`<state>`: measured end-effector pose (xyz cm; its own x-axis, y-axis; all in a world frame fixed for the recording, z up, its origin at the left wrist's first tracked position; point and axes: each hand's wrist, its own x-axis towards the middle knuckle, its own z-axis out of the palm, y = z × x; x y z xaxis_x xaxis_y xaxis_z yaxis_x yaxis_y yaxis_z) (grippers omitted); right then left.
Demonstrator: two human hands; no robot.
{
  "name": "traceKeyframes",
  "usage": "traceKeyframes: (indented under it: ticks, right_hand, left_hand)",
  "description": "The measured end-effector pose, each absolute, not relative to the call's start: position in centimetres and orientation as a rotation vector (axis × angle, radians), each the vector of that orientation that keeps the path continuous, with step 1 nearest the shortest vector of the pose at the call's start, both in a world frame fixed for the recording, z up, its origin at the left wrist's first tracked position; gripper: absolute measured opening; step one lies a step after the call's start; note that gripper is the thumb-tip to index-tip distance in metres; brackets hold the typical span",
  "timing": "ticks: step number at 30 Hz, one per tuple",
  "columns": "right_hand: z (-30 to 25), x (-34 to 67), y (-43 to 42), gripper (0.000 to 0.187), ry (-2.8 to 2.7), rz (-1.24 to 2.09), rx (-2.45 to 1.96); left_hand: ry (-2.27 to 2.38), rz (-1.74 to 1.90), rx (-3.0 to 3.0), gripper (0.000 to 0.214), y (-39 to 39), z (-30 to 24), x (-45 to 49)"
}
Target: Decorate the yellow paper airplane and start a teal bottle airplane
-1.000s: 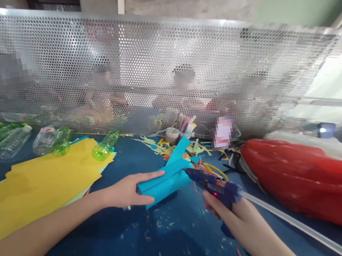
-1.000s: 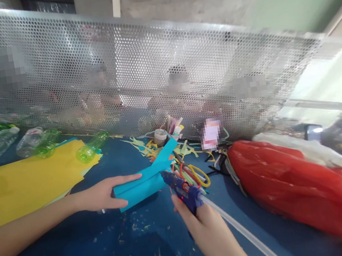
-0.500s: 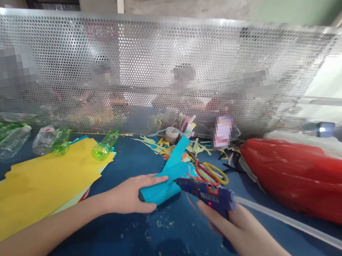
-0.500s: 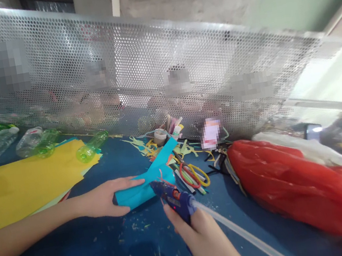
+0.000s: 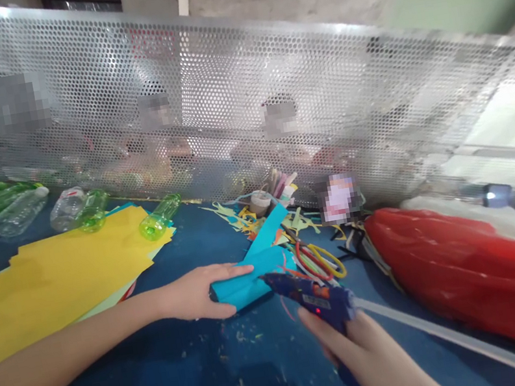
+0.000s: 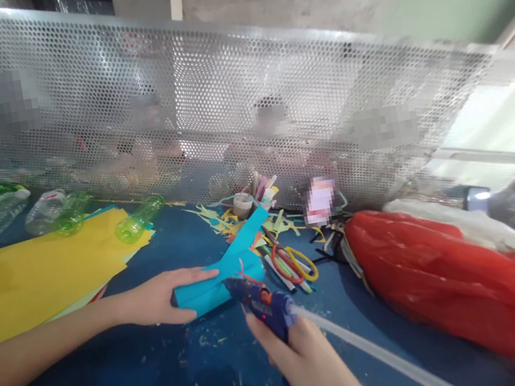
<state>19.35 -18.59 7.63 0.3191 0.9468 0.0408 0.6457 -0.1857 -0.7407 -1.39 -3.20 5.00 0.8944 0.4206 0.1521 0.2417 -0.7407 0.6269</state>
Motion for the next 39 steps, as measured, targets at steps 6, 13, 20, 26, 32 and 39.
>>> traceKeyframes:
  ticks: [6,13,20,26,32,39]
  right_hand:
    - [6.9,16.5,-19.4,0.041,-1.385,0.87,-1.877]
    - [7.0,15.9,-19.3,0.043,-1.47,0.935,-1.84]
    - [7.4,16.2,-19.5,0.044,-1.547,0.801,-1.861]
    - [8.1,17.7,-19.2,0.042,-1.437,0.685,-1.957]
    - [8.1,21.0,-18.3,0.048,-1.42,0.599,-1.987]
    - [8.3,24.4,-18.1,0.054,-1.415,0.594,-1.953]
  left_hand:
    - [0.462,0.396,2.464,0.067,-3.3,4.9,-1.0]
    - [0.429,0.397,2.495,0.073,-3.4,4.8,-0.8]
    - [0.445,0.414,2.484,0.07,-3.4,4.6,-0.8]
    - [0.451,0.418,2.452,0.073,-3.3,4.3,-1.1]
    - [0.465,0.382,2.427,0.073,-3.4,4.9,-1.4]
    - [0.494,0.348,2.413,0.074,-3.3,5.0,-1.5]
